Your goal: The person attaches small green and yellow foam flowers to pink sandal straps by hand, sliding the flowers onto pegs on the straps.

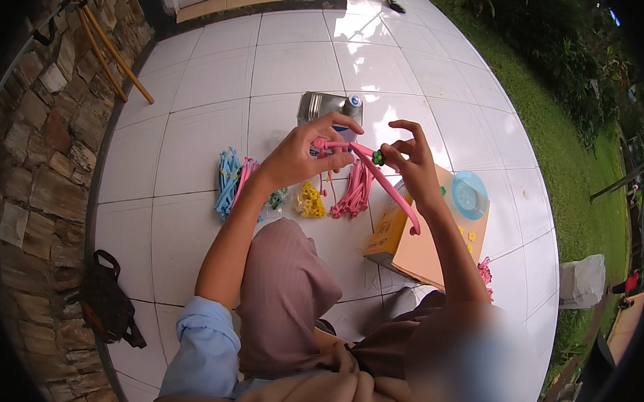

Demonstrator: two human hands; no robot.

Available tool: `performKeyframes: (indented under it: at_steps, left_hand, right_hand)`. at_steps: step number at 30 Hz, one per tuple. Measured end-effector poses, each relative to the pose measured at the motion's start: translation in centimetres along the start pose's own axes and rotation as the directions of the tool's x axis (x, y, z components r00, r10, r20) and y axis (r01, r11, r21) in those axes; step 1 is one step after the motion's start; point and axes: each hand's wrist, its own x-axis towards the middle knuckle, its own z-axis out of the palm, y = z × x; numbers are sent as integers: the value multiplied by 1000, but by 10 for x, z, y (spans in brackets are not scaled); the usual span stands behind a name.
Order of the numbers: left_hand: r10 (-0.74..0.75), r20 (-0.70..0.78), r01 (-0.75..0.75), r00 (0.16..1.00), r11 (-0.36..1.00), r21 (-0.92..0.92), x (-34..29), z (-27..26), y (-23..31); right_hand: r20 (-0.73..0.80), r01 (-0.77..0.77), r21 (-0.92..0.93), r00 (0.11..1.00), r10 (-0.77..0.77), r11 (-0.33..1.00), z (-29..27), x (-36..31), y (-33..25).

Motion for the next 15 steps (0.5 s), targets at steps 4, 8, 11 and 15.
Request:
performKeyframes:
  at_steps: [4, 8, 11, 15]
  left_hand:
    - [20, -432, -216, 902, 887, -409, -41, -47, -88]
    - [-330, -653, -98, 682, 843, -529, -75, -64, -154]
    - [-448, -703, 334, 552, 892, -306, -93, -86, -205]
    - [-98, -749, 511, 655, 788, 344, -108, -94, -273]
  right_hand:
    - [407, -390, 268, 875, 263, 881, 94, 20, 81]
    - [575, -639, 309, 715, 397, 704, 180, 30, 151]
    - [574, -711, 301, 667, 475, 635, 239, 34, 196]
    - [514, -562, 101, 736, 440, 821, 294, 42, 227]
